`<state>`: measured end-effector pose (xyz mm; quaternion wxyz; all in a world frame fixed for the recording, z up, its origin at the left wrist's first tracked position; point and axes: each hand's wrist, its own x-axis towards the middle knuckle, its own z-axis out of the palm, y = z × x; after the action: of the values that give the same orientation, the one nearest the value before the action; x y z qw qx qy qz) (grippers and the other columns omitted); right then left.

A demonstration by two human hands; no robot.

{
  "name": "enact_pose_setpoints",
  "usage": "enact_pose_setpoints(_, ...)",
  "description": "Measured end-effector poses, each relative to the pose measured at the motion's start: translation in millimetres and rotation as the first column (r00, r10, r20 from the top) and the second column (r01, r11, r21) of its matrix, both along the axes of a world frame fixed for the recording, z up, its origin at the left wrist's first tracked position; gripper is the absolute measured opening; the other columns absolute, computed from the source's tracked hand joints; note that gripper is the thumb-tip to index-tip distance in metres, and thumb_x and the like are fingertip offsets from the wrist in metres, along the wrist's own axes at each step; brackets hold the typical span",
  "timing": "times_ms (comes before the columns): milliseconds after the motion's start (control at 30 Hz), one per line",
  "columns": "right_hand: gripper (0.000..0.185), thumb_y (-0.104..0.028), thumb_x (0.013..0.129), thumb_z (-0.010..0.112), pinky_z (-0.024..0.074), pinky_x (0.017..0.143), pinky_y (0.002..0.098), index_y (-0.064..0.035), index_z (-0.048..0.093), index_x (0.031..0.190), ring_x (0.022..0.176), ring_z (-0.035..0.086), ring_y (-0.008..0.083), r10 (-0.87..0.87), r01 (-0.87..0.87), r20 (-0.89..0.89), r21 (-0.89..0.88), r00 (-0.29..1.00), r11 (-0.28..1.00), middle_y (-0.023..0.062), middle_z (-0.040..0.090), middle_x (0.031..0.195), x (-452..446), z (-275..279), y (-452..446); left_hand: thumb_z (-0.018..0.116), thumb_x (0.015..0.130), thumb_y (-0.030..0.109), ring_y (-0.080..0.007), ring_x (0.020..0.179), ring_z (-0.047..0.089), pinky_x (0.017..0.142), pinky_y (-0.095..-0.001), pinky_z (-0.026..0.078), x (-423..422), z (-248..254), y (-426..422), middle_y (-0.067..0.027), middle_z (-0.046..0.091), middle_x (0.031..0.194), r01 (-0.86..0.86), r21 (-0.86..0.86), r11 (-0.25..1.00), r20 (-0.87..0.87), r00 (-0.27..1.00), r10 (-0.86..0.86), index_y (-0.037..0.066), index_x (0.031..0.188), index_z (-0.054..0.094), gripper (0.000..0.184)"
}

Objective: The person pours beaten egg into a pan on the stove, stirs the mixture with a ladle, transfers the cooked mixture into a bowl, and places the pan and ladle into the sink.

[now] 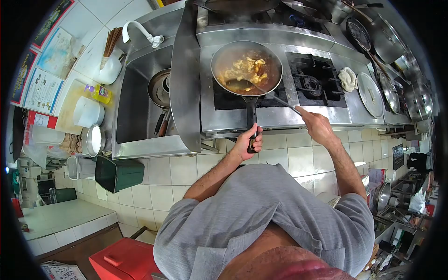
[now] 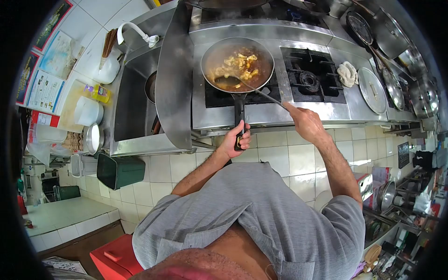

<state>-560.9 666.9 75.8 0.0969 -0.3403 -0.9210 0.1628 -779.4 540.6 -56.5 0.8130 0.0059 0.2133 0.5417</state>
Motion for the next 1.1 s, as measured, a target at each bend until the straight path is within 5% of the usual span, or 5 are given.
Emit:
enact_pose_setpoints(200, 0.054, 0.000, 0.073, 0.051, 0.0484, 0.056, 0.0415, -0.0168, 0.047, 0.124, 0.064, 0.061, 0.0311, -0.054, 0.011, 0.209, 0.204, 0.976, 0.979, 0.0131, 0.060, 0.069, -9.8, -26.0, 24.3, 0.045, 0.091, 0.040, -0.0089, 0.049, 0.037, 0.044, -0.0244, 0.032, 1.1, -1.1, 1.0, 0.0014, 0.043, 0.063, 0.001, 0.016, 1.000, -0.019, 1.000, 0.000, 0.012, 0.090, 0.048, 0.028)
enact_pose_setpoints(567, 0.055, -0.005, 0.074, 0.051, 0.0502, 0.053, 0.0410, -0.0187, 0.042, 0.127, 0.062, 0.063, 0.0306, -0.134, 0.055, 0.162, 0.416, 0.978, 0.908, 0.0130, 0.061, 0.070, -71.0, -73.9, 92.5, 0.045, 0.091, 0.038, -0.0092, 0.048, 0.038, 0.044, -0.0248, 0.033, 2.1, 4.8, 0.0, 0.0008, 0.043, 0.063, -0.025, 0.007, 1.000, -0.059, 0.998, 0.025, 0.010, 0.091, 0.047, 0.028)
enact_pose_setpoints(800, 0.045, -0.008, 0.077, 0.050, 0.0485, 0.064, 0.0469, -0.0174, 0.046, 0.121, 0.076, 0.062, 0.0364, -0.348, 0.324, 0.289, 0.129, 0.892, 0.937, 0.0199, 0.063, 0.079, -57.2, -36.3, 79.4, 0.042, 0.092, 0.039, -0.0076, 0.049, 0.037, 0.044, -0.0227, 0.032, 1.1, 5.5, -0.8, 0.0020, 0.042, 0.064, -0.014, 0.017, 1.000, -0.092, 0.996, 0.016, 0.011, 0.092, 0.048, 0.029)
enact_pose_setpoints(900, 0.038, -0.008, 0.078, 0.049, 0.0473, 0.068, 0.0477, -0.0162, 0.050, 0.115, 0.079, 0.061, 0.0368, -0.367, 0.373, 0.188, 0.005, 0.911, 0.928, 0.0206, 0.062, 0.077, -37.6, -26.3, 55.7, 0.043, 0.092, 0.039, -0.0079, 0.049, 0.037, 0.044, -0.0229, 0.032, -0.5, 5.7, -1.6, 0.0019, 0.042, 0.064, -0.021, 0.016, 1.000, -0.098, 0.995, 0.023, 0.011, 0.092, 0.049, 0.028)
enact_pose_setpoints(1100, 0.030, -0.008, 0.081, 0.048, 0.0457, 0.057, 0.0474, -0.0157, 0.052, 0.109, 0.066, 0.060, 0.0369, -0.272, 0.242, 0.144, 0.195, 0.952, 0.951, 0.0177, 0.061, 0.068, -21.6, -1.9, 41.6, 0.044, 0.092, 0.039, -0.0080, 0.049, 0.037, 0.044, -0.0231, 0.032, -1.3, 5.1, -1.1, 0.0018, 0.042, 0.064, -0.005, -0.013, 1.000, -0.098, 0.995, 0.003, 0.011, 0.091, 0.048, 0.028)
